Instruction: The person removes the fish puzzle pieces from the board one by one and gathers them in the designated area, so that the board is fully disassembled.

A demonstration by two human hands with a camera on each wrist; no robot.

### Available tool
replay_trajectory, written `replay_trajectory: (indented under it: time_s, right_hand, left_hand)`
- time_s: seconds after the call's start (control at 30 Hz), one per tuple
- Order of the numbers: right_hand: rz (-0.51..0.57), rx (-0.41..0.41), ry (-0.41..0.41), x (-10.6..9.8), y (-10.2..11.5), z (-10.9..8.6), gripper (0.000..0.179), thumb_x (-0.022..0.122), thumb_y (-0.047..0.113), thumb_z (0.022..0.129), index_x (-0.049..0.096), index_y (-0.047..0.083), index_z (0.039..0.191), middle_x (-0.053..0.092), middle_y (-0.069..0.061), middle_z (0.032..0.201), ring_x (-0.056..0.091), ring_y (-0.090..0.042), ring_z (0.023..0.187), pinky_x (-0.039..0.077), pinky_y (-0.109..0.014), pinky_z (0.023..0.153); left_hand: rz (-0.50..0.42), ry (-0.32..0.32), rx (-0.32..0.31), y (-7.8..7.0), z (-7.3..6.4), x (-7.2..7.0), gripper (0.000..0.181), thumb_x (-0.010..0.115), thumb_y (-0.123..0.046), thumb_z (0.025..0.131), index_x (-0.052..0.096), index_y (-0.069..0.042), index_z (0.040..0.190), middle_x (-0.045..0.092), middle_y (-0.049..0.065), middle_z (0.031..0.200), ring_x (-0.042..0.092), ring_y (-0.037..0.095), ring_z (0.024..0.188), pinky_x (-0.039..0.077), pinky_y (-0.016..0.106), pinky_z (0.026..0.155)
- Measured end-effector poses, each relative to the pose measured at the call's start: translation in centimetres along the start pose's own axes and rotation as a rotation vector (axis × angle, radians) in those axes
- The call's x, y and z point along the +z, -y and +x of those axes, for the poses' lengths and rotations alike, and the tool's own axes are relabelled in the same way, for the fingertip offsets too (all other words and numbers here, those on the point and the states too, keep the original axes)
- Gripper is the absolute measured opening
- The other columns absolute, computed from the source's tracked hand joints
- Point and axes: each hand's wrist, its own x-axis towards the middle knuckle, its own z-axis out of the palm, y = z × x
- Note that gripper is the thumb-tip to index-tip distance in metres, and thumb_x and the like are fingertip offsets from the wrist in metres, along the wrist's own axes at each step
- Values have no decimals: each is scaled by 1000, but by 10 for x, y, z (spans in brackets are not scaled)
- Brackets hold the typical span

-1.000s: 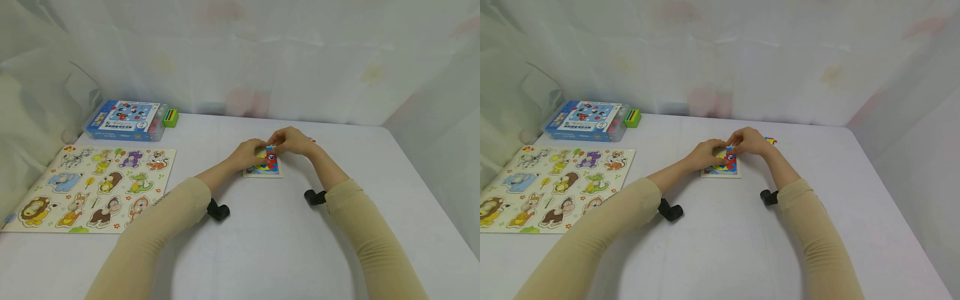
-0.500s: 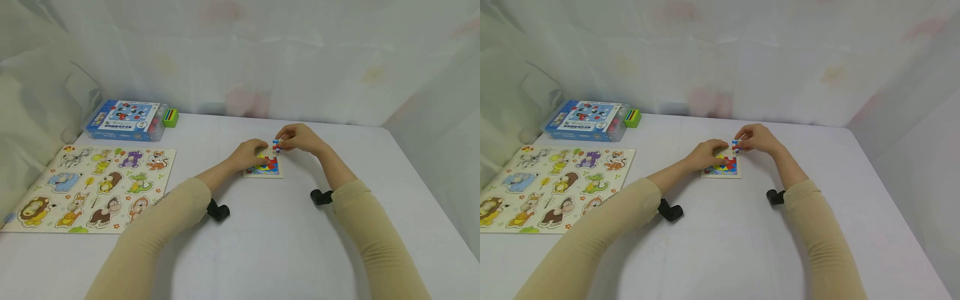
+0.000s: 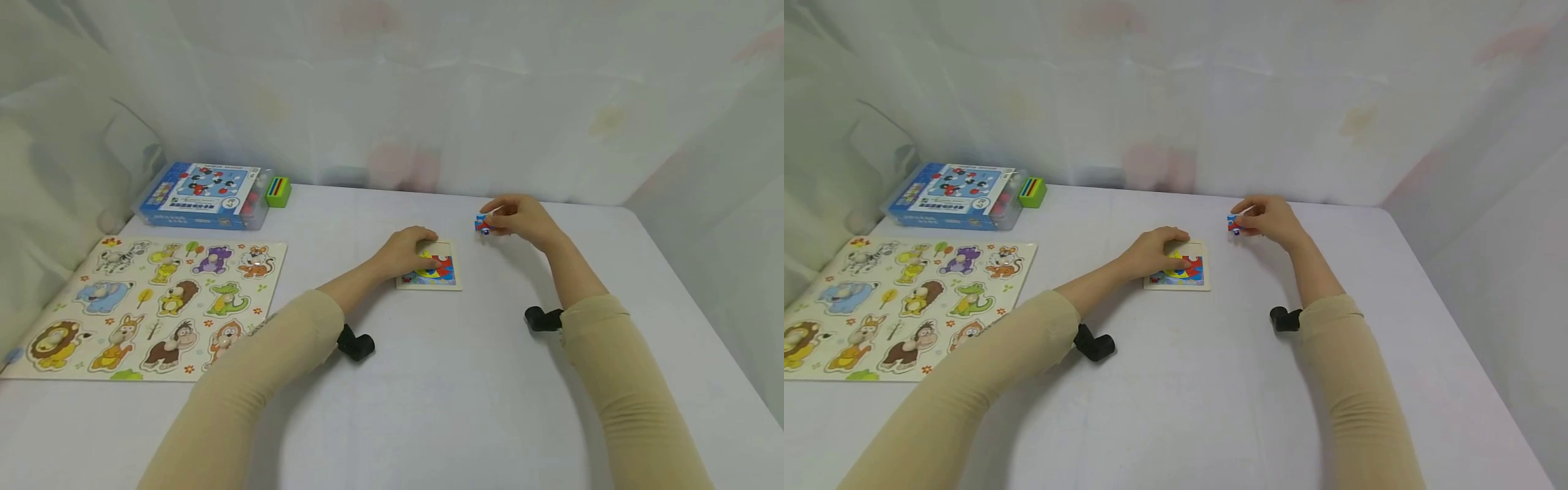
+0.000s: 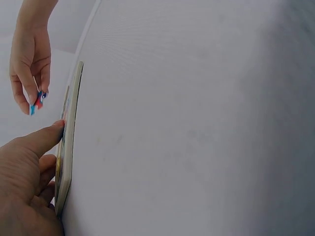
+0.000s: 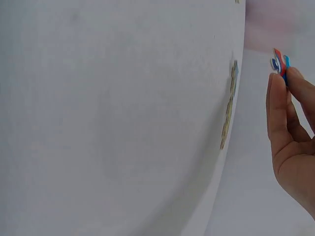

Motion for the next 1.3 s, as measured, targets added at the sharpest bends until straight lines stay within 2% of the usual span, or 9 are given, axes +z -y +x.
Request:
replay_trajectory:
  time_s: [0.1,0.23,0.37,0.5,0.7,0.8,0.9,1.1,1.3]
  right_hand:
    - [26,-11,-41,-7,-6,-2,34,64,17,96,62,-1,125,65,7,93,67,-7,78,59,-20,77]
    - [48,-6,-74,-15,-15,-3,34,60,11,97,60,-4,128,63,6,100,65,0,81,59,-17,79]
    - [42,35,-90,-21,-21,-6,37,56,9,99,55,-3,134,55,1,109,61,5,84,58,-13,81]
    - [65,74,-121,-27,-27,-7,40,54,5,99,51,-4,138,49,-1,108,57,6,84,56,-10,81]
    - [92,143,-170,-35,-36,-9,43,56,3,98,49,-6,139,51,-2,109,59,8,79,57,-10,81]
    - [90,174,-168,-39,-41,-10,45,55,3,98,46,-7,141,52,-3,113,60,9,77,56,-9,79]
    - [95,192,-167,-43,-46,-10,46,56,3,98,46,-10,140,56,0,107,61,10,73,56,-8,76]
    - [117,242,-149,-45,-50,-9,47,59,3,96,47,-11,139,59,17,82,61,8,70,57,-11,72]
    - [117,298,-119,-43,-49,-10,49,61,7,96,47,-9,140,59,12,85,61,6,70,57,-11,73]
  left_hand:
    - [0,1,1,0,0,0,61,75,-34,87,55,-11,140,51,6,150,38,24,147,28,39,126]
    - [-1,-1,0,1,0,1,62,76,-34,86,55,-11,140,51,6,150,38,24,147,29,39,126]
    - [-6,-2,1,2,1,1,61,76,-34,86,55,-11,139,51,6,150,39,24,147,29,39,125]
    - [-10,-3,1,2,0,1,61,76,-34,86,55,-11,139,51,6,149,39,24,147,29,39,125]
    - [-1,-2,4,1,0,1,61,75,-34,87,55,-11,140,51,6,150,39,24,147,29,39,125]
    - [-2,-2,5,1,0,1,61,75,-33,87,55,-10,140,51,6,150,39,24,147,29,39,125]
    - [0,-2,7,1,0,1,61,75,-33,87,55,-10,140,51,6,150,39,24,147,29,39,126]
    - [0,-5,14,3,1,2,61,75,-33,87,55,-9,139,52,6,149,39,24,146,29,38,125]
    - [-1,-5,20,2,1,1,61,75,-33,87,55,-9,139,52,6,149,40,24,146,30,38,125]
